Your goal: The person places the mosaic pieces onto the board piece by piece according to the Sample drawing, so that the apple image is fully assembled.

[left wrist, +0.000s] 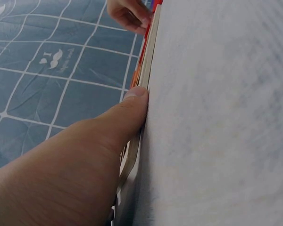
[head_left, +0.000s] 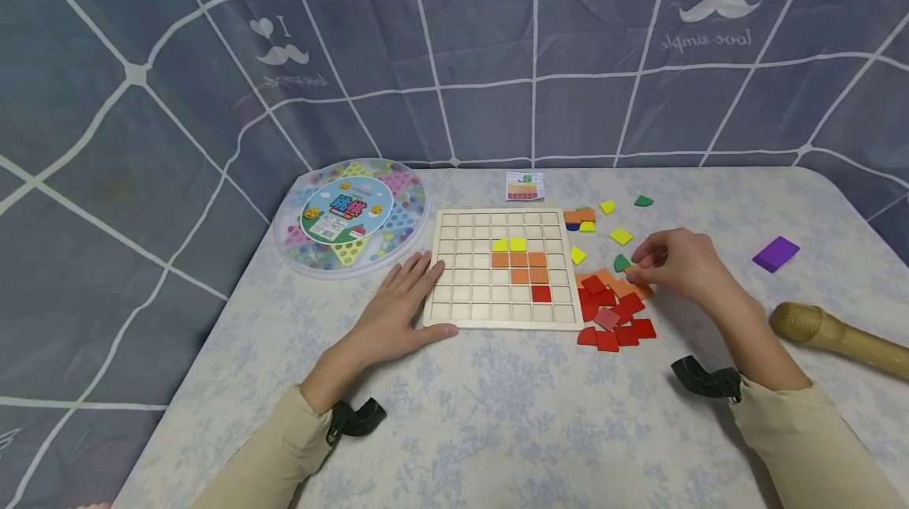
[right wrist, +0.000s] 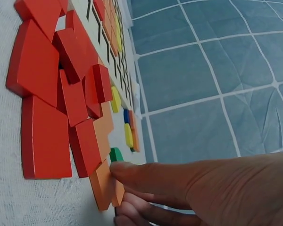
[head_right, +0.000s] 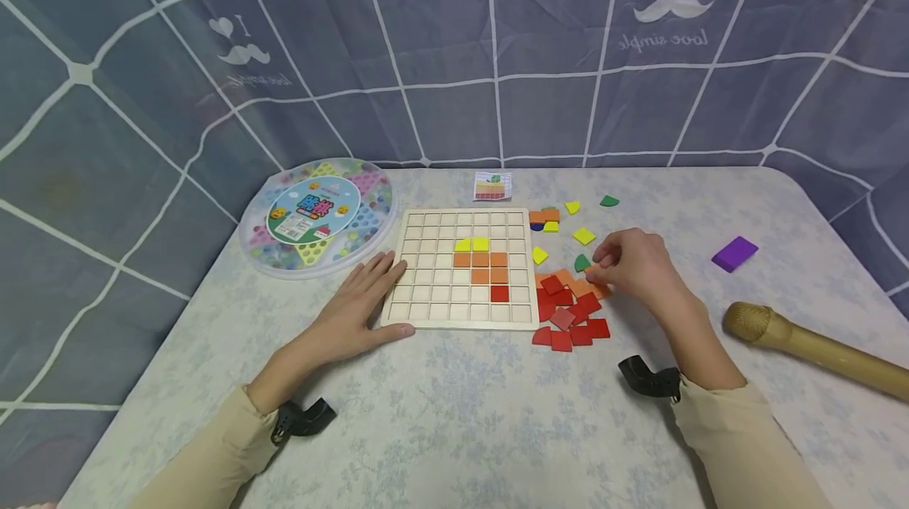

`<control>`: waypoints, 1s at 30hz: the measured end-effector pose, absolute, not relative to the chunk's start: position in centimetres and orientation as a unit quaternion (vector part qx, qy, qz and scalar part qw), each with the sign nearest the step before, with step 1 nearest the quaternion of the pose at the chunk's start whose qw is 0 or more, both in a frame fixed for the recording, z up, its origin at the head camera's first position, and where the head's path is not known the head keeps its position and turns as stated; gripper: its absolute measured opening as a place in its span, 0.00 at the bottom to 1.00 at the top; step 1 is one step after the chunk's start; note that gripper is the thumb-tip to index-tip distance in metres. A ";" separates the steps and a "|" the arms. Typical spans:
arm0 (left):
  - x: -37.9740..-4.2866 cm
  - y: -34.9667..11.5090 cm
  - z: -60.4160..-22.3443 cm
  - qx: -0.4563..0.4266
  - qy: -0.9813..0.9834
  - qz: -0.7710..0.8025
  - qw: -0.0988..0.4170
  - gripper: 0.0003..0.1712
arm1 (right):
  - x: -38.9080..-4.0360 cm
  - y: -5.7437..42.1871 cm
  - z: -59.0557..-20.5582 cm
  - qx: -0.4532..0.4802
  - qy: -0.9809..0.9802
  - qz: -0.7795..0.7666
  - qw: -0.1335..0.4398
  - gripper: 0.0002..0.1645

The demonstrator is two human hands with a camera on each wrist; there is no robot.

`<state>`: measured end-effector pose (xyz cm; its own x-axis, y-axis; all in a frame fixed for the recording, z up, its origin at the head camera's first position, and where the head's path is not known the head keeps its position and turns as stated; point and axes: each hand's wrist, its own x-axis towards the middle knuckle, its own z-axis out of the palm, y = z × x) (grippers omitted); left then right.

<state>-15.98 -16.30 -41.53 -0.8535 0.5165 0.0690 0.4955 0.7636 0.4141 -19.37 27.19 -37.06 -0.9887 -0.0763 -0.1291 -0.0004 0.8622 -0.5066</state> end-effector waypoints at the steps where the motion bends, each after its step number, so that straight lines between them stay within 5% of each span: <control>1: -16.0 -16.3 -41.5 0.270 0.939 0.213 0.025 0.58 | -19.3 27.3 -37.0 -0.021 0.963 -0.260 0.071 0.21; 18: -16.1 -16.4 -42.0 0.273 0.940 0.205 0.021 0.60 | -19.3 26.9 -37.1 -0.039 0.966 -0.255 0.030 0.19; 30: -16.0 -16.3 -41.8 0.270 0.939 0.211 0.022 0.59 | -19.5 19.9 -36.6 -0.150 0.945 -0.289 0.011 0.16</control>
